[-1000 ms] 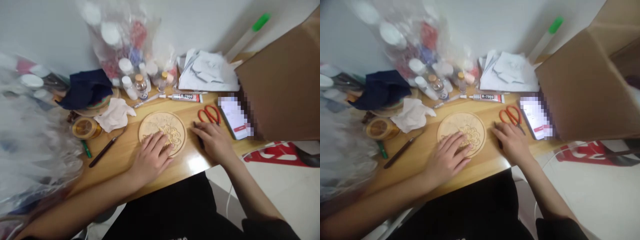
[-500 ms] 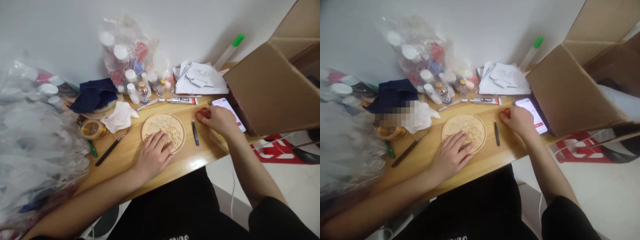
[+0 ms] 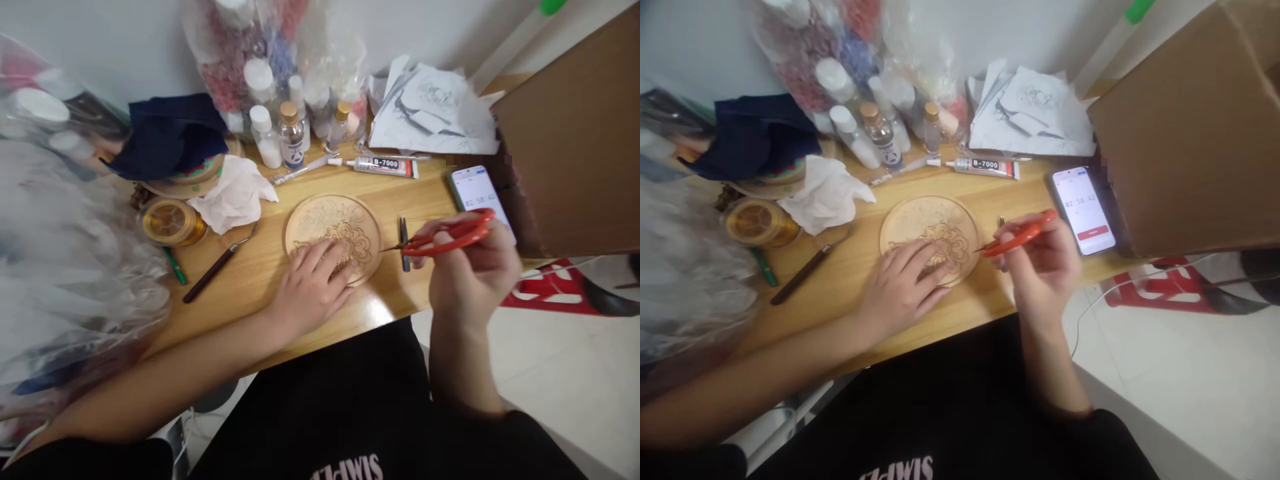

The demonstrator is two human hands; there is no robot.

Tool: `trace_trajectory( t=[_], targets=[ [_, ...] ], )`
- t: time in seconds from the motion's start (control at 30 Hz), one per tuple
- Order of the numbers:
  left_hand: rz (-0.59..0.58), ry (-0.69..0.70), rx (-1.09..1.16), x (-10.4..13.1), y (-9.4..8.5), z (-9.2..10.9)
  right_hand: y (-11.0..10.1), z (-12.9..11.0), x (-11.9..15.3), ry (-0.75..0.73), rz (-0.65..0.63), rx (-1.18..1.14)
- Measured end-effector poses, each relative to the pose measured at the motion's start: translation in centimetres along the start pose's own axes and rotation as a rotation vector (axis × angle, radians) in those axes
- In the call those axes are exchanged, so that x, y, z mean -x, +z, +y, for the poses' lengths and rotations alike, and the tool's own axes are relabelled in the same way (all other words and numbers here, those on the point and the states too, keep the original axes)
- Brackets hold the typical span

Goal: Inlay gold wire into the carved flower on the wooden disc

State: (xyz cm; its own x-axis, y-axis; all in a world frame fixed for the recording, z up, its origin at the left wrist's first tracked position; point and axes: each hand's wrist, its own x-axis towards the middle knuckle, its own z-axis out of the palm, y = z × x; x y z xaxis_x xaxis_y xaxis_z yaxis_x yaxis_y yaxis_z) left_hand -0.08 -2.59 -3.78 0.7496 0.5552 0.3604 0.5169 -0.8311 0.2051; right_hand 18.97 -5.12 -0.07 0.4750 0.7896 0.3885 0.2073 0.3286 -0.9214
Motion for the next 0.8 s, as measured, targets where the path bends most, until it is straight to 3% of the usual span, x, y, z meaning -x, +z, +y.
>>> trace_trajectory(
  t=[0.17, 0.37, 0.8],
  targets=[
    [-0.009, 0.002, 0.014, 0.0, 0.0, -0.1, 1.2, 1.2, 2.1, -0.005, -0.038, -0.005],
    [-0.036, -0.009, 0.043, -0.1, 0.0, -0.1, 1.3, 1.6, 2.7, 0.065, -0.082, -0.008],
    [-0.019, -0.014, 0.053, 0.0, 0.2, -0.2, 2.6, 1.3, 2.9, 0.077, 0.090, 0.133]
  ],
)
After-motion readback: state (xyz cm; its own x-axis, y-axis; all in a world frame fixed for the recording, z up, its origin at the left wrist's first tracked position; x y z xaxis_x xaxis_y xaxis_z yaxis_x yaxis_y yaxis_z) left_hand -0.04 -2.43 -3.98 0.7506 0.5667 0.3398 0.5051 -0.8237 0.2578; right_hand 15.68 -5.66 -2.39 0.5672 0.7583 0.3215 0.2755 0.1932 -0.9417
